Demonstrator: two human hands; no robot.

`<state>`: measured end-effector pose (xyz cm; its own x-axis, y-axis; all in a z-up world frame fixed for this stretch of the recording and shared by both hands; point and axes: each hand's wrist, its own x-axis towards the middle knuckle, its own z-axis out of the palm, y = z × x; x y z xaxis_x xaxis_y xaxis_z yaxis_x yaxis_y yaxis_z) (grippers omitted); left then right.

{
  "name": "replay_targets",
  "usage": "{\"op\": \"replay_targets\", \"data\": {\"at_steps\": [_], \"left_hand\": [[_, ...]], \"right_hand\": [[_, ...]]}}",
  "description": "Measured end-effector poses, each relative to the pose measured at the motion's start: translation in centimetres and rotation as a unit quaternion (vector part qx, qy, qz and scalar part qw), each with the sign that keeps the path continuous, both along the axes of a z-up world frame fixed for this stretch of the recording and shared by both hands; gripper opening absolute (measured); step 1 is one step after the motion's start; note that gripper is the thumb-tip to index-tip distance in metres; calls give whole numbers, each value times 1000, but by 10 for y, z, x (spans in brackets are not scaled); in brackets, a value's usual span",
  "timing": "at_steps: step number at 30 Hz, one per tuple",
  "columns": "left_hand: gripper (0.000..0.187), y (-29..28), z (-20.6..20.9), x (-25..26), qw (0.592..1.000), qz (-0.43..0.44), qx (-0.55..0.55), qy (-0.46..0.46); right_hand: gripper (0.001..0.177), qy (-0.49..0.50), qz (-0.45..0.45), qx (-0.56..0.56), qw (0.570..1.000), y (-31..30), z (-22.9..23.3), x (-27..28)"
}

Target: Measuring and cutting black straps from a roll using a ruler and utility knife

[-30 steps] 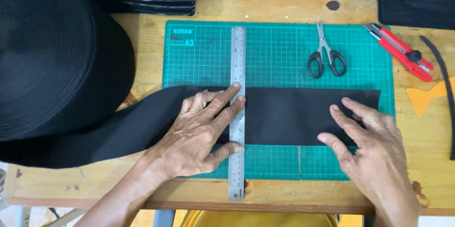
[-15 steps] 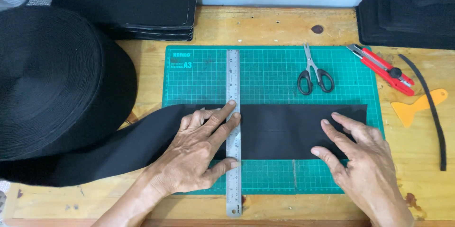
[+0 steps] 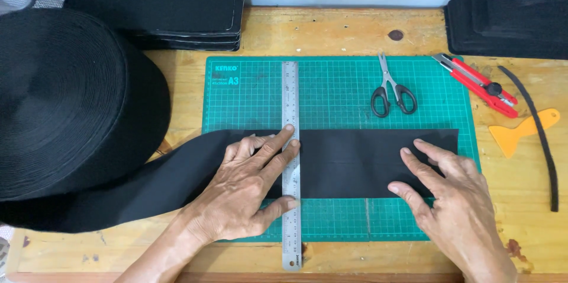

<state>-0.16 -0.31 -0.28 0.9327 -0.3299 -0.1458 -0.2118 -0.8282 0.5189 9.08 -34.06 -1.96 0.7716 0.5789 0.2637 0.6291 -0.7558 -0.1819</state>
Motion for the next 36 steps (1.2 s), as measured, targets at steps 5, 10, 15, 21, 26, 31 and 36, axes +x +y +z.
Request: {"op": "replay_targets", "data": {"at_steps": [5, 10, 15, 21, 26, 31, 36], "left_hand": [[73, 0, -3, 0, 999, 4, -1, -41], [72, 1, -1, 2, 999, -2, -5, -52], [55, -1, 3, 2, 998, 26, -40, -44], [50, 1, 6, 5, 999, 11, -15, -29], [61, 1, 11, 6, 1000, 5, -14, -2], [64, -1, 6, 6, 999, -1, 19, -38], [67, -2, 10, 11, 997, -5, 63, -39]], "right_hand": [[52, 1, 0, -9, 1000, -1, 0, 0], [52, -3, 8, -12, 1000, 0, 2, 0], [51, 0, 2, -20, 1000, -1, 2, -1], [54, -1, 10, -33, 999, 0, 4, -1], [55, 0, 13, -37, 999, -2, 2, 0], [53, -7, 7, -39, 999, 0, 3, 0], [56, 56, -7, -56, 997, -3, 6, 7]]}}
